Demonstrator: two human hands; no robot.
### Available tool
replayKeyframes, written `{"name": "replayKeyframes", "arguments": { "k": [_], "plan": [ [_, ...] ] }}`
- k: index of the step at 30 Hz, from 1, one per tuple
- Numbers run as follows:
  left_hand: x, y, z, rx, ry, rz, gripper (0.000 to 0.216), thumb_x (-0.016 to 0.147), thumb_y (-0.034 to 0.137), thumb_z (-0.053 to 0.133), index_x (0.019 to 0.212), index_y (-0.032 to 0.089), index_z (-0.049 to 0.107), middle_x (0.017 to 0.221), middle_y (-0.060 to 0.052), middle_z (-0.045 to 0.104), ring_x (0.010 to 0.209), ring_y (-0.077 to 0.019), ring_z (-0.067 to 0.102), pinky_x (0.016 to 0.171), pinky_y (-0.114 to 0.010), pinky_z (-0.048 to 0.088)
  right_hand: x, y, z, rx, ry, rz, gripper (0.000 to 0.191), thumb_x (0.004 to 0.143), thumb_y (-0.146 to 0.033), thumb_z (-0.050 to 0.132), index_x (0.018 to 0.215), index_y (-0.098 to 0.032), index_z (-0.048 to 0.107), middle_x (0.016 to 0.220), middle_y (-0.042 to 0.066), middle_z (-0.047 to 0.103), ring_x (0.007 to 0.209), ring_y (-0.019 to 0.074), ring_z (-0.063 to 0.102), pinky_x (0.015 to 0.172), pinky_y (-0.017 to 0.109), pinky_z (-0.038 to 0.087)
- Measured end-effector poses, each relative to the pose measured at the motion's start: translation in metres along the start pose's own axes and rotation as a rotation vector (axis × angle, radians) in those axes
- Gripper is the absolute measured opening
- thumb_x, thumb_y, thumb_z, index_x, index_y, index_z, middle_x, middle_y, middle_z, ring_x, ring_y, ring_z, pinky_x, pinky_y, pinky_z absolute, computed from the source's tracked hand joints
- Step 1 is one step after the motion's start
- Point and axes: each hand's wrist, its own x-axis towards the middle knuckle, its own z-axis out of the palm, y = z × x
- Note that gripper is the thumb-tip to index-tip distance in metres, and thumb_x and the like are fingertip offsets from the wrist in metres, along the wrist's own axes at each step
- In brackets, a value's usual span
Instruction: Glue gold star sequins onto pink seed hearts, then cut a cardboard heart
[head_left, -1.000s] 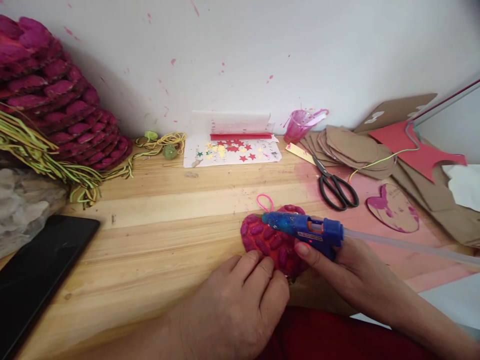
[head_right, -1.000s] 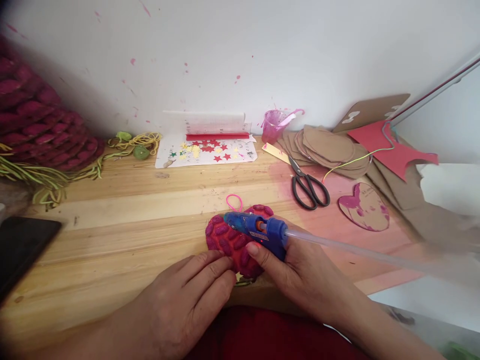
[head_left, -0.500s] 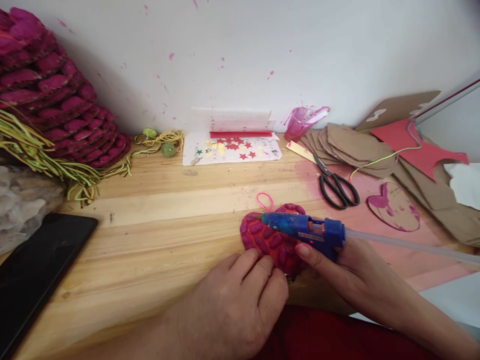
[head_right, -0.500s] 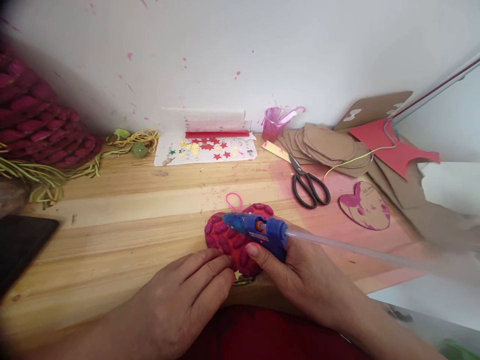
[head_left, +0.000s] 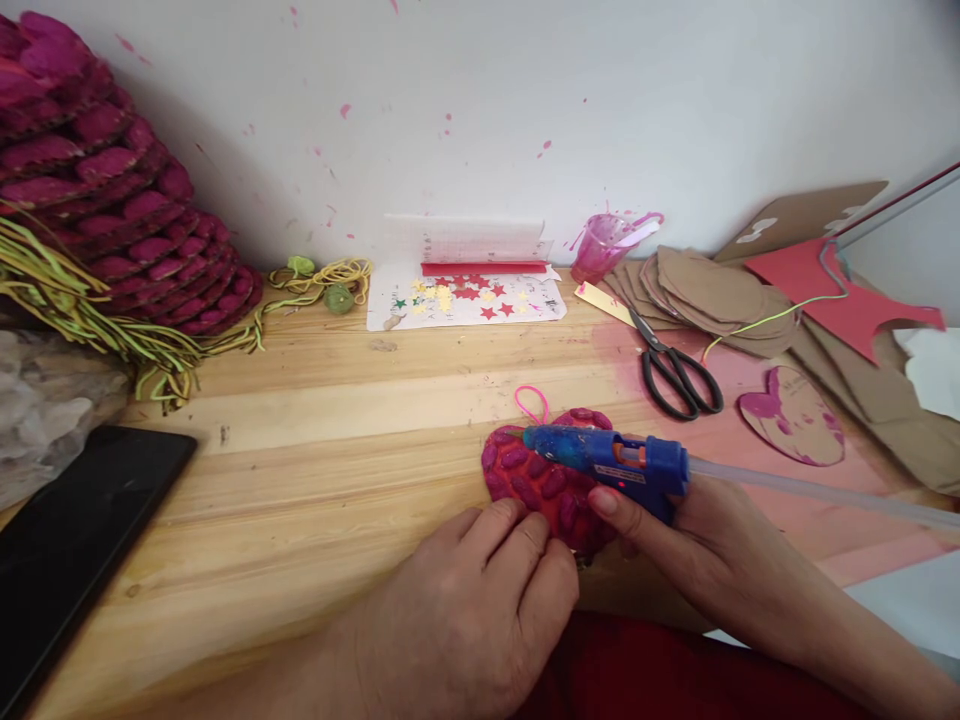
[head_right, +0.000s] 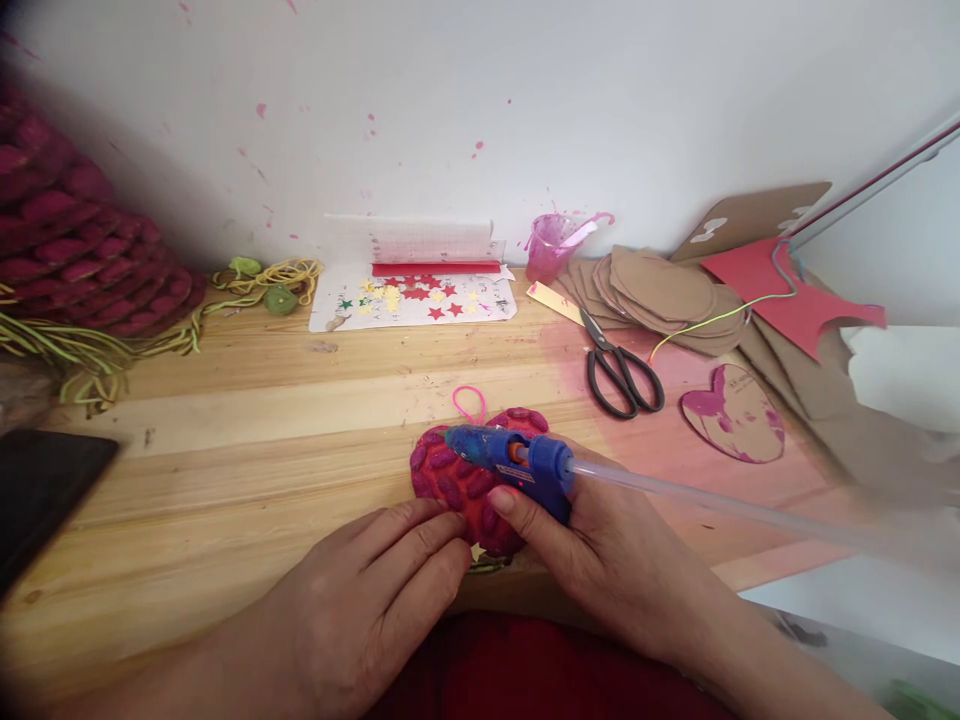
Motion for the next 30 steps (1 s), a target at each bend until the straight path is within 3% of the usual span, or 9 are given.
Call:
{"name": "replayKeyframes", "arguments": {
  "k": [9, 14, 20, 25, 30],
  "plan": [
    [0.000, 0.000, 0.001, -0.003, 0.009, 0.002, 0.026, 0.096, 0.012, 0.042, 0.108, 0.006, 0.065, 0.100, -0.014, 0.074, 0.092, -0.0273, 0.071, 0.076, -0.039, 0.063, 0.000, -0.002, -0.001, -0.023, -0.019, -0.040, 0.038, 0.099, -0.040, 0.051, 0.136, -0.033, 0.058, 0.120, 0.002, 0.073, 0.099, 0.0233, 0.069, 0.089, 0.039, 0.055],
    [0.000, -0.001, 0.001, -0.009, 0.019, -0.006, 0.026, 0.096, 0.012, 0.042, 0.106, 0.007, 0.065, 0.099, -0.014, 0.074, 0.090, -0.0269, 0.071, 0.074, -0.039, 0.063, 0.001, -0.004, -0.001, -0.032, -0.014, -0.058, 0.035, 0.098, -0.038, 0.053, 0.132, -0.031, 0.061, 0.120, 0.002, 0.073, 0.103, 0.0240, 0.069, 0.090, 0.039, 0.055],
    [0.001, -0.002, -0.001, -0.003, 0.012, 0.008, 0.024, 0.096, 0.011, 0.042, 0.105, 0.007, 0.064, 0.098, -0.013, 0.073, 0.090, -0.0247, 0.070, 0.077, -0.037, 0.062, 0.001, -0.005, -0.004, 0.042, -0.016, 0.026, 0.023, 0.096, -0.041, 0.056, 0.106, -0.027, 0.071, 0.093, 0.001, 0.076, 0.080, 0.0220, 0.069, 0.073, 0.034, 0.056],
    [0.002, -0.004, -0.003, -0.024, -0.024, 0.001, 0.027, 0.099, 0.011, 0.037, 0.106, 0.007, 0.063, 0.101, -0.012, 0.072, 0.091, -0.0227, 0.068, 0.080, -0.036, 0.061, 0.000, 0.000, -0.009, 0.274, -0.041, 0.090, 0.019, 0.094, -0.042, 0.060, 0.094, -0.026, 0.070, 0.072, -0.002, 0.068, 0.061, 0.0167, 0.061, 0.055, 0.027, 0.050],
    [0.000, -0.007, 0.001, -0.082, -0.009, -0.057, 0.017, 0.097, 0.012, 0.049, 0.107, 0.008, 0.062, 0.101, -0.009, 0.072, 0.093, -0.0204, 0.067, 0.083, -0.034, 0.060, 0.001, 0.006, -0.010, 0.418, -0.005, 0.174, 0.046, 0.092, -0.055, 0.056, 0.063, -0.020, 0.065, 0.055, 0.000, 0.060, 0.053, 0.0147, 0.054, 0.052, 0.027, 0.043]
  ]
}}
